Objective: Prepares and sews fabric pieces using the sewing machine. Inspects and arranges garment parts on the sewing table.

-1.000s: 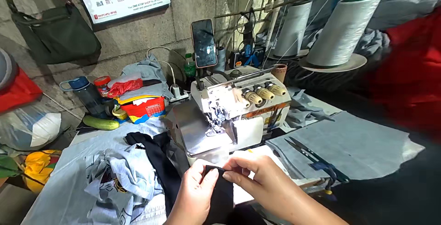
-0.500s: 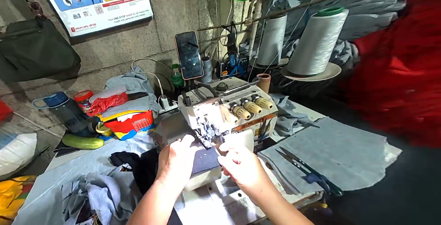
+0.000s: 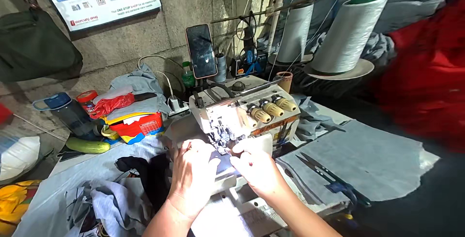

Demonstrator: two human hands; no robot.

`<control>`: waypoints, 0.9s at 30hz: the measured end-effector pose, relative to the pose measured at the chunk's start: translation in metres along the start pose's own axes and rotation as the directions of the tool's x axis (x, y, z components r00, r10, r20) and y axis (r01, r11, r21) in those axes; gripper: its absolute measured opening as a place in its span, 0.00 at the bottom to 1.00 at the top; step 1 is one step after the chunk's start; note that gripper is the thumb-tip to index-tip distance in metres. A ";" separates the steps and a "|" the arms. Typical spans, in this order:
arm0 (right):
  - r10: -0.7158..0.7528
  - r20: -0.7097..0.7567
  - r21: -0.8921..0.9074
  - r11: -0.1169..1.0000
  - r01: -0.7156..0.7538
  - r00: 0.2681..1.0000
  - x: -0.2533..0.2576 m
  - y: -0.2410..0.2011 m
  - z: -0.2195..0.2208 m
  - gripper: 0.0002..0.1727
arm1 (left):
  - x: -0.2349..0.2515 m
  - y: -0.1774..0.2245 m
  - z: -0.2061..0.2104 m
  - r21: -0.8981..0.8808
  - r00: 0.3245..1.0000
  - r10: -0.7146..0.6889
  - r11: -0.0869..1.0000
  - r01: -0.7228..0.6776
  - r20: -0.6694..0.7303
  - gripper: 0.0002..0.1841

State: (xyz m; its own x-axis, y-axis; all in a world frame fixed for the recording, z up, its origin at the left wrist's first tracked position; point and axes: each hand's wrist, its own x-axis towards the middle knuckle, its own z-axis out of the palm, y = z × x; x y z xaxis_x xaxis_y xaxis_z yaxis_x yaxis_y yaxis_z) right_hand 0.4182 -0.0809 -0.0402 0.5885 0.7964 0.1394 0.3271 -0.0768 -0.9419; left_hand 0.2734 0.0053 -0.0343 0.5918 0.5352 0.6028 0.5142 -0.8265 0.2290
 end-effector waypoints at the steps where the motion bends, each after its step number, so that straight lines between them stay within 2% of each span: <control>1: -0.006 -0.001 -0.008 1.000 0.006 1.000 0.000 0.001 0.000 0.10 | -0.002 0.002 -0.002 0.004 0.997 -0.016 1.000 0.016 0.070 0.12; 2: -0.008 -0.007 -0.017 1.000 0.008 1.000 0.000 0.001 0.000 0.10 | -0.004 0.003 -0.004 -0.003 0.983 -0.053 0.999 0.054 0.177 0.15; 4: 0.009 -0.004 -0.038 0.999 -0.009 1.000 0.001 0.000 0.000 0.11 | 0.000 0.003 -0.012 0.025 0.894 -0.150 0.988 0.154 0.423 0.21; 8: 0.054 0.011 -0.146 0.988 -0.052 0.998 0.008 -0.007 0.002 0.11 | 0.014 -0.002 -0.023 0.112 0.735 -0.261 0.963 0.247 0.626 0.25; 10: 0.038 -0.012 -0.190 0.981 -0.040 0.999 0.010 -0.007 0.005 0.10 | 0.022 -0.007 -0.023 0.164 0.681 -0.330 0.940 0.298 0.654 0.26; 14: -0.028 -0.082 -0.263 0.965 0.005 0.996 0.002 -0.003 0.006 0.09 | 0.033 -0.021 -0.018 0.242 0.684 -0.407 0.913 0.329 0.606 0.25; 16: -0.138 -0.154 -0.272 0.958 0.093 0.978 -0.009 0.008 0.007 0.09 | 0.037 -0.029 -0.019 0.268 0.679 -0.446 0.894 0.358 0.583 0.25; 19: -0.386 -0.207 -0.325 0.894 0.309 0.899 -0.030 0.034 0.008 0.15 | 0.032 -0.039 -0.024 0.239 0.671 -0.472 0.878 0.414 0.571 0.25; 21: -0.445 -0.093 -0.293 0.867 0.402 0.891 -0.051 0.044 0.005 0.15 | 0.023 -0.044 -0.027 0.200 0.684 -0.468 0.877 0.436 0.559 0.26; 23: -0.474 0.132 -0.249 0.834 0.492 0.871 -0.073 0.049 0.001 0.13 | 0.010 -0.046 -0.026 0.156 0.722 -0.456 0.882 0.444 0.521 0.26; 25: -0.536 0.351 -0.248 0.737 0.628 0.768 -0.090 0.050 0.003 0.11 | -0.004 -0.045 -0.030 0.097 0.756 -0.452 0.880 0.465 0.474 0.27; 27: -0.587 0.486 -0.245 0.620 0.746 0.648 -0.100 0.053 0.008 0.09 | -0.024 -0.045 -0.039 0.025 0.796 -0.456 0.873 0.487 0.397 0.29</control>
State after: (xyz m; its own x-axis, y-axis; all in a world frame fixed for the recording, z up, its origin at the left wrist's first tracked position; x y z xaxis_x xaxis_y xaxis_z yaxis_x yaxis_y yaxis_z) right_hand 0.3706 -0.1596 -0.1070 -0.1704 0.8525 0.4942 0.8229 0.3990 -0.4046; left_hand 0.2120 0.0228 -0.0286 0.4833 0.8725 0.0719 0.7530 -0.4562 0.4742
